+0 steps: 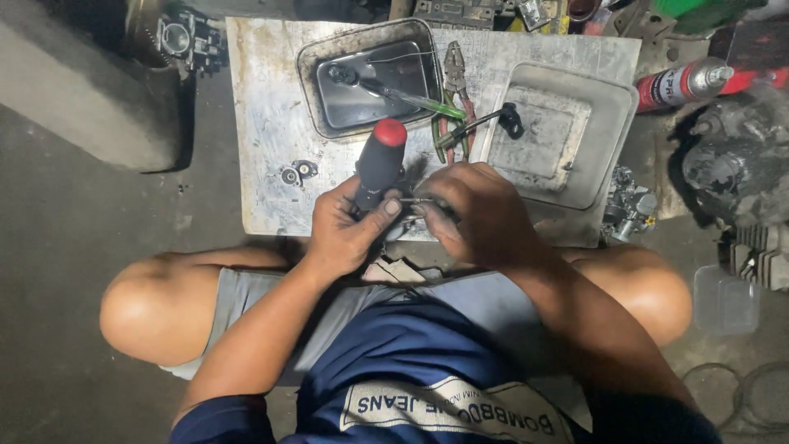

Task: Disassembling and inspecting a motorcycle carburetor using a screwdriver on a metal tray

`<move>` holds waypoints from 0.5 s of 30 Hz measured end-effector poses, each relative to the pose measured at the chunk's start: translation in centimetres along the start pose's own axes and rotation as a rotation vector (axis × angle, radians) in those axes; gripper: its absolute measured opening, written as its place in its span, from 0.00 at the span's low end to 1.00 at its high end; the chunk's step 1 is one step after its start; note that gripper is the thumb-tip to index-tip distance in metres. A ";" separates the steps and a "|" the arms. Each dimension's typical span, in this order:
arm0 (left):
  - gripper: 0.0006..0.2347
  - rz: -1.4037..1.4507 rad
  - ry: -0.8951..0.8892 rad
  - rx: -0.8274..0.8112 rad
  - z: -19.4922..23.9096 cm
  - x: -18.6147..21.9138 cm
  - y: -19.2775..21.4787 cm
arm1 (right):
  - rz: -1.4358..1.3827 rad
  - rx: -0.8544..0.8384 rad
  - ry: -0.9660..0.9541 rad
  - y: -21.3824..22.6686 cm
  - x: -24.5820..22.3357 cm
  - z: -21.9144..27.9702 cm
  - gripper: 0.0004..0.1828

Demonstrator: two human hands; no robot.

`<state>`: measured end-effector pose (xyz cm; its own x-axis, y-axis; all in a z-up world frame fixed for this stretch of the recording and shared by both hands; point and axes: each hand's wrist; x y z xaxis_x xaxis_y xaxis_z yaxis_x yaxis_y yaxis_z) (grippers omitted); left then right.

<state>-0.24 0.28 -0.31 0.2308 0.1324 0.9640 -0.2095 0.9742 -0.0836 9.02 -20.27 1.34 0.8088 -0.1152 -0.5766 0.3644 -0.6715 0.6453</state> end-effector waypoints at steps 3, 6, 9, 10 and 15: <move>0.07 -0.013 -0.013 0.030 -0.3 1.0 -0.1 | -0.029 0.079 -0.083 0.2 -0.1 0.0 0.07; 0.07 -0.025 -0.028 0.062 -0.4 0.7 0.4 | 0.004 0.092 -0.093 1.1 0.9 0.4 0.08; 0.08 0.005 -0.024 0.083 -0.2 1.2 0.1 | 0.102 0.077 -0.123 2.1 0.5 0.3 0.07; 0.08 0.007 -0.023 0.087 -0.2 0.8 0.1 | 0.099 0.074 -0.121 2.0 0.5 0.3 0.07; 0.09 -0.027 -0.037 0.109 -0.1 0.6 -0.2 | 0.201 0.055 -0.101 2.1 0.4 0.5 0.09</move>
<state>0.01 0.20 0.24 0.2025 0.0974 0.9744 -0.3059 0.9516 -0.0315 9.92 -22.12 2.23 0.8112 -0.3213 -0.4885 0.1730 -0.6662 0.7254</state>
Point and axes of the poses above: each hand's wrist, its own z-axis away from the middle knuckle, its own y-axis out of the back of the hand, x = y × z, and after that the axes turned 8 degrees about y, right-handed
